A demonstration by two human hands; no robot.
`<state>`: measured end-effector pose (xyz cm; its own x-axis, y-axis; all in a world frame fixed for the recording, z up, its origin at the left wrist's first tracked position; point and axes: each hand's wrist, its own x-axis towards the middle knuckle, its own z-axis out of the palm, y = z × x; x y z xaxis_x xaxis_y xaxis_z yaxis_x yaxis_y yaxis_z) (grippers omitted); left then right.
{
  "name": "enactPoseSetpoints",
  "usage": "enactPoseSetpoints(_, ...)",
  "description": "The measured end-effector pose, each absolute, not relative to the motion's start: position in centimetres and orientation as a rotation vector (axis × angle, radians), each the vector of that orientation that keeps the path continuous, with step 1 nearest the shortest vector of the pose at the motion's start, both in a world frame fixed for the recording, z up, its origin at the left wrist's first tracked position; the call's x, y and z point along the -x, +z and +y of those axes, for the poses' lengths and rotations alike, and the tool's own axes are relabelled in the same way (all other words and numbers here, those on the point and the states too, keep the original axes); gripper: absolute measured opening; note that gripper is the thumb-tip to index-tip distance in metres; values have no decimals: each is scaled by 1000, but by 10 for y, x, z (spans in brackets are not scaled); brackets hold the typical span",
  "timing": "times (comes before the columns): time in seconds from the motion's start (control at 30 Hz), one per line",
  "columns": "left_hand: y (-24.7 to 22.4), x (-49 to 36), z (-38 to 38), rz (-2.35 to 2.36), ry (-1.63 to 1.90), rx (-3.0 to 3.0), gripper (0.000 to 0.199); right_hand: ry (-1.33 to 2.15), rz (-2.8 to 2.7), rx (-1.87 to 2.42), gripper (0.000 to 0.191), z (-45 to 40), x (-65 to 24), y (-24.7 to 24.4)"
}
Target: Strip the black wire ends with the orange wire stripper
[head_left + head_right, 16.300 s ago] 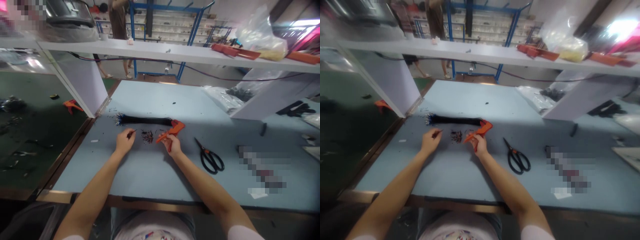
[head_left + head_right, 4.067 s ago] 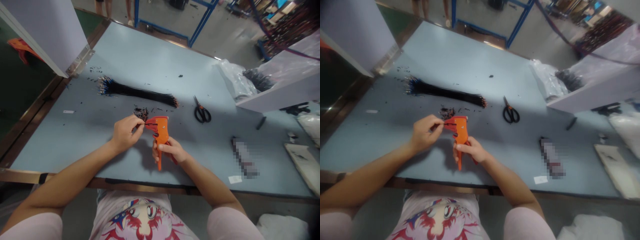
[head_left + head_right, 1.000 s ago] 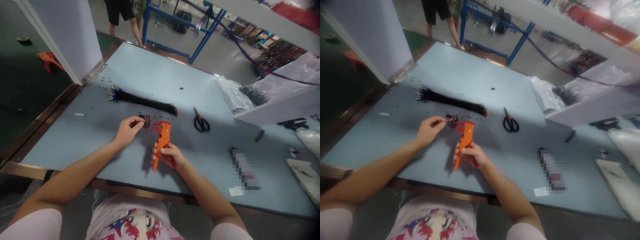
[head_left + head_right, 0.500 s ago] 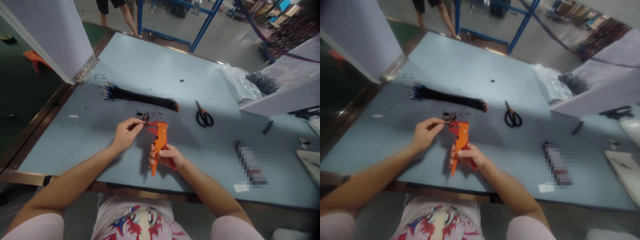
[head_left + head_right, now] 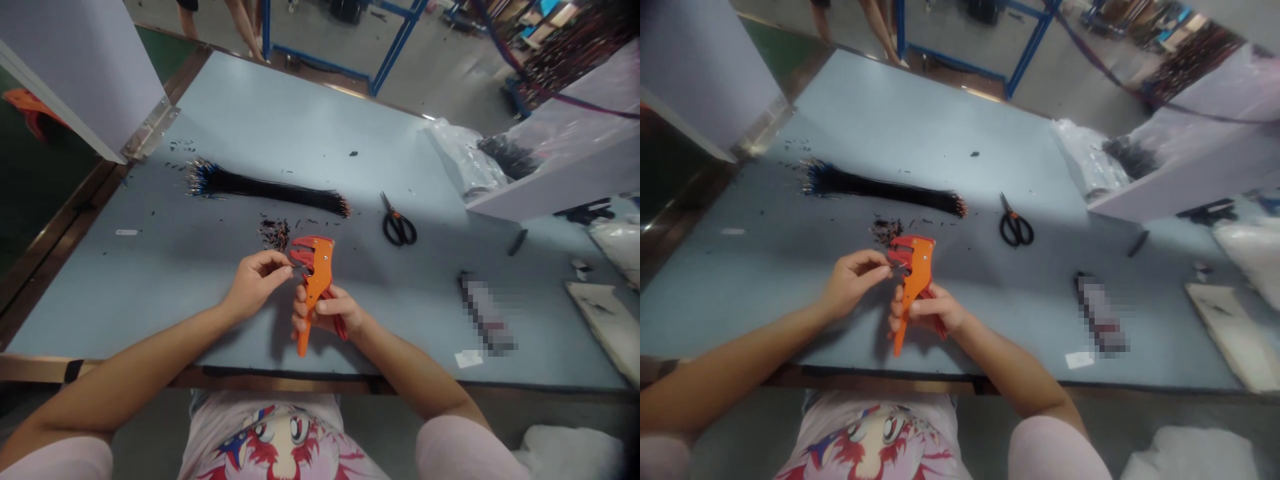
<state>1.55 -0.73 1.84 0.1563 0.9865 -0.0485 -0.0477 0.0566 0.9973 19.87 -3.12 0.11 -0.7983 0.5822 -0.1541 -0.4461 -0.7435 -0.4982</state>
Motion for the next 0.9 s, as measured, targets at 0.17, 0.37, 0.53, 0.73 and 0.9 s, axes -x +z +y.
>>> enactPoseSetpoints(0.17,13,-21,-9,978,1019,-1163,10,2490,-606,396,27,-34,-198,3)
enactPoseSetpoints(0.37,13,-24,-10,881,980,-1061,14,2488,-614,444,28,-34,-200,2)
enactPoseSetpoints(0.53,12,-26,-10,888,961,-1023,18,2503,-609,455,30,-33,-201,1)
enactPoseSetpoints(0.73,11,-25,-10,891,945,-1055,16,2497,-565,465,29,-32,-200,1)
enactPoseSetpoints(0.9,9,-25,-11,886,943,-1039,15,2473,-586,495,31,-33,-200,1)
